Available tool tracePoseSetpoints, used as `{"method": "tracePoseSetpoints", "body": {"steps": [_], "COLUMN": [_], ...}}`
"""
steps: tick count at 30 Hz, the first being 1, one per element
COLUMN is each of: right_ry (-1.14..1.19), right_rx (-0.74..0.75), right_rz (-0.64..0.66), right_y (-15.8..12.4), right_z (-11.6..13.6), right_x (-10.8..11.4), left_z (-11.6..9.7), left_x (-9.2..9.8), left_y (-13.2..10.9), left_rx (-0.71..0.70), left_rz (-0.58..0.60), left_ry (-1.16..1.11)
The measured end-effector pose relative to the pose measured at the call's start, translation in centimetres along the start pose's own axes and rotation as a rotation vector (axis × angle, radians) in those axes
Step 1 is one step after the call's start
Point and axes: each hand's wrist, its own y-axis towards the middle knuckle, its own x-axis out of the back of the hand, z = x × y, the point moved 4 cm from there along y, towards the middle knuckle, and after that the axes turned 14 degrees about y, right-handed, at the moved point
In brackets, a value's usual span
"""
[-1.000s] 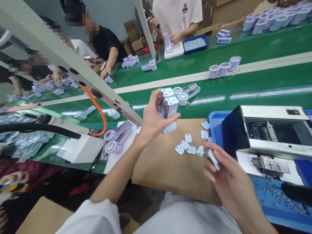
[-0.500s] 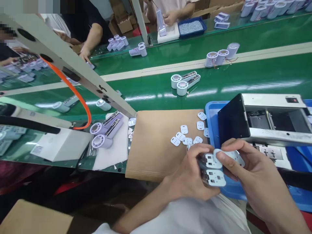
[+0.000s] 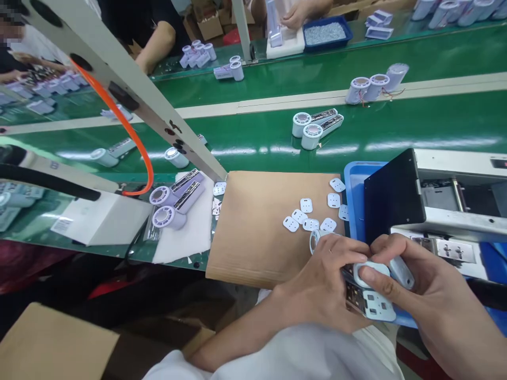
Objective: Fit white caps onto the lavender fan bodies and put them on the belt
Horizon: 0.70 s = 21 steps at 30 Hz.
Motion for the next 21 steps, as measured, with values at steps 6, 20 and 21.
{"method": "tracePoseSetpoints", "body": {"steps": [6,20,21], "right_ry": [-0.058,0.226,0.186], "right_rx": [0.223,0.366,0.365], "right_rz": [0.294,-0.086,-0.122], "right_y": [2.1,-1.3,-1.8], "right_z": [-1.3,-0.1,-0.1], "right_x": [1.6,0.9,1.5], "left_z": [0.2,1.0,1.0], "left_x": [-0.5,0.0,-0.1], "left_y": [-0.8,1.4,1.6], "left_rx": [0.058,0.027,0.018], "left_rz": [0.022,0.039,0.036], "left_ry": [0.011,-0.07,-0.063]}}
